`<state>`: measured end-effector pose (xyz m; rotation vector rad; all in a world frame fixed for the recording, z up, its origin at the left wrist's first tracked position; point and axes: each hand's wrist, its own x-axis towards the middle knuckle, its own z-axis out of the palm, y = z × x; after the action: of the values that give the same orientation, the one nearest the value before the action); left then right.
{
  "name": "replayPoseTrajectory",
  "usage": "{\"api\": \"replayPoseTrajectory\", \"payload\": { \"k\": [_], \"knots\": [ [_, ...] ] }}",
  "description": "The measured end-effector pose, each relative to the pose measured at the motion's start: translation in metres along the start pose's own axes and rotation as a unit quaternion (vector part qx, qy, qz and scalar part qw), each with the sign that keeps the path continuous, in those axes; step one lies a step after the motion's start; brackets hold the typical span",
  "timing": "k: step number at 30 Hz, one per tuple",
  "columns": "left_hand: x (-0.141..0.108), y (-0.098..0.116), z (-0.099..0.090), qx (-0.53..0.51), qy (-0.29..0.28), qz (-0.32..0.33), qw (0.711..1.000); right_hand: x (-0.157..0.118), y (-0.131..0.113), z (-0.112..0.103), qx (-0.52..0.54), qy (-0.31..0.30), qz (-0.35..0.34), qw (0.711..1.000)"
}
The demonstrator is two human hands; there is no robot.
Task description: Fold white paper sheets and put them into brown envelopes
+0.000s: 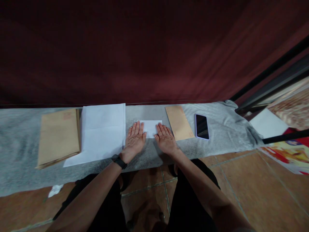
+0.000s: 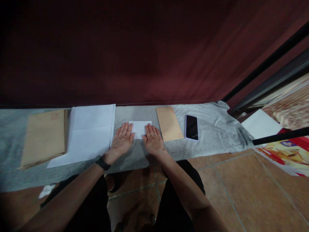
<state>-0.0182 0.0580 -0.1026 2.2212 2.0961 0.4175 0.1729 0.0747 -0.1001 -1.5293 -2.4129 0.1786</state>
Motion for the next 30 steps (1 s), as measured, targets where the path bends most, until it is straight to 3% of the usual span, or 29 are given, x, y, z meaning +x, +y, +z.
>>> {"api": "replayPoseTrajectory", "payload": {
  "k": [9,16,30],
  "knots": [
    [0.010,0.002,-0.007,0.033,-0.010,-0.023,0.999,0.002,-0.001,0.000,-0.003,0.002,0.004,1.000],
    [0.010,0.017,-0.012,0.029,-0.037,0.072,0.996,0.003,-0.002,-0.001,0.012,0.004,0.005,1.000],
    [0.012,0.006,-0.002,0.058,-0.012,-0.027,0.998,0.013,-0.002,-0.004,0.005,0.021,0.054,0.998]
  ]
}}
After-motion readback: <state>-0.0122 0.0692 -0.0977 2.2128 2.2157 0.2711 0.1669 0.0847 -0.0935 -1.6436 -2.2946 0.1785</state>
